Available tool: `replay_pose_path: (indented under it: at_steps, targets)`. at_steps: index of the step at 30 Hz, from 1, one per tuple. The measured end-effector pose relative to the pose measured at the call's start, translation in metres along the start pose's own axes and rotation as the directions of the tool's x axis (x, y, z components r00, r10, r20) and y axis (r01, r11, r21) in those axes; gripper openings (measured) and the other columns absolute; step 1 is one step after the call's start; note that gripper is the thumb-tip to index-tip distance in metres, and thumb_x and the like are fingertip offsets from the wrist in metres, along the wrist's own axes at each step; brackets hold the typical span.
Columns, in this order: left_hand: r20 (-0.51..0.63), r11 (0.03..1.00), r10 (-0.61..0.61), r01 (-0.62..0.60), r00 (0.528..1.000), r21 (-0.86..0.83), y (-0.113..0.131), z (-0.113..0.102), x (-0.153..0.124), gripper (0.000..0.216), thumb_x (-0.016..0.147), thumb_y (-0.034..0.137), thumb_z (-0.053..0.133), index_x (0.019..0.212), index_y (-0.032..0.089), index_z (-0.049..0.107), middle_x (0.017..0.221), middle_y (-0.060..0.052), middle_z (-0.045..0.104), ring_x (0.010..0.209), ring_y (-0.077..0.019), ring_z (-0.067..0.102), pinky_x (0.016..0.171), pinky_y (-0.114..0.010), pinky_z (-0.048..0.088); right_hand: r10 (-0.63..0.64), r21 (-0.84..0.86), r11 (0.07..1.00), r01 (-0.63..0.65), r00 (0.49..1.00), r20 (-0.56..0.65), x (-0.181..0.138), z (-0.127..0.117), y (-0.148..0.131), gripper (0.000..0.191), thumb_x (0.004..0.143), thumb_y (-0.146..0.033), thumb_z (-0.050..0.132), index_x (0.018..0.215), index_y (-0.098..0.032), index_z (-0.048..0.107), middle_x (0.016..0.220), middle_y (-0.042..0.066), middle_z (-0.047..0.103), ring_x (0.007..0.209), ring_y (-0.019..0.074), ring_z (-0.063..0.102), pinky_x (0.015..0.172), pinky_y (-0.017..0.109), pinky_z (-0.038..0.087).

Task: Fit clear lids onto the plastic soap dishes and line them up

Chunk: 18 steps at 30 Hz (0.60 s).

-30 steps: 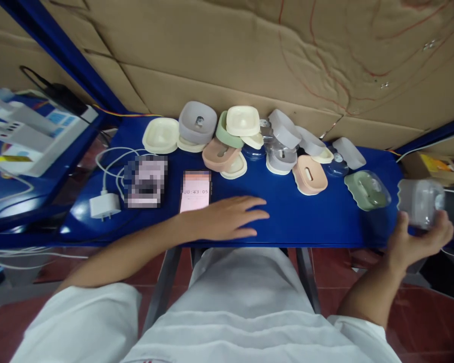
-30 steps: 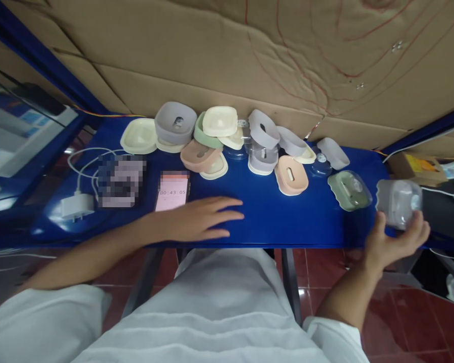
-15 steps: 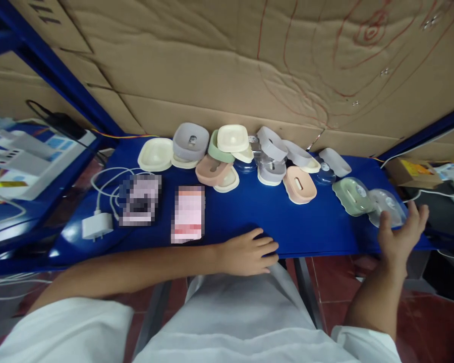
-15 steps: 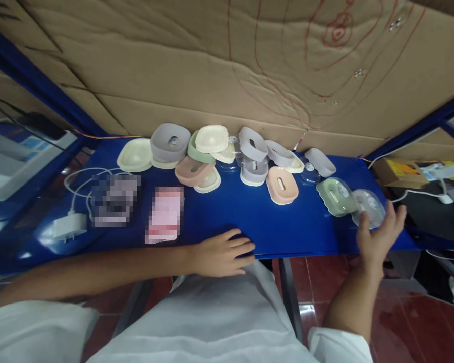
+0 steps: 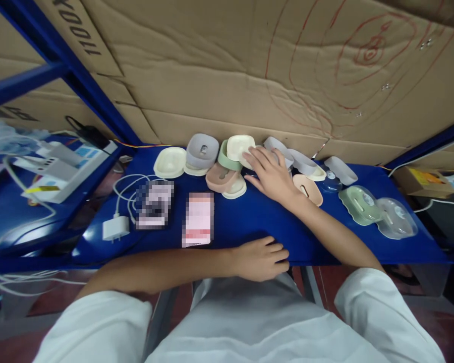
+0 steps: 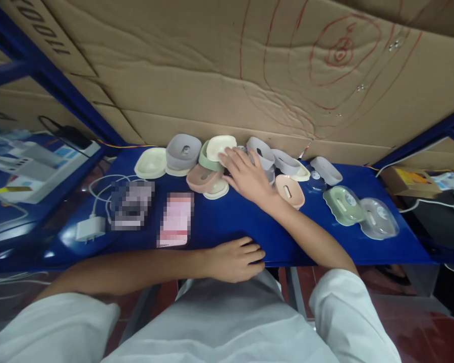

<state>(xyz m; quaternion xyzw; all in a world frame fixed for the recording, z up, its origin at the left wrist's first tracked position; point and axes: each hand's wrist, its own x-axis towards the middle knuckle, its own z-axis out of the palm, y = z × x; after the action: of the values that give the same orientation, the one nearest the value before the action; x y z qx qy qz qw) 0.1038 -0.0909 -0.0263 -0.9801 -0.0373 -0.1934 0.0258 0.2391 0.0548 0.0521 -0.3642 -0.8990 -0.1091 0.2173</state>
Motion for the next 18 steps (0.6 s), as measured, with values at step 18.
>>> replay_pose_path:
  at_steps: [18]
  targets:
    - [-0.24,0.954,-0.128,0.186,0.962,0.237,0.0,-0.034,-0.034,0.016,0.099,0.026,0.069,0.113,0.019,0.075,0.121,-0.012,0.075,0.112,-0.0266,0.068,0.103,-0.045,0.054,-0.049,0.355,0.935,-0.015,0.984,0.171,-0.168,-0.042,-0.016,0.034,0.11,-0.017,0.053,0.136,-0.027,0.073,0.144,0.008,0.074,0.14,0.025,0.066,0.112,0.048,0.06]
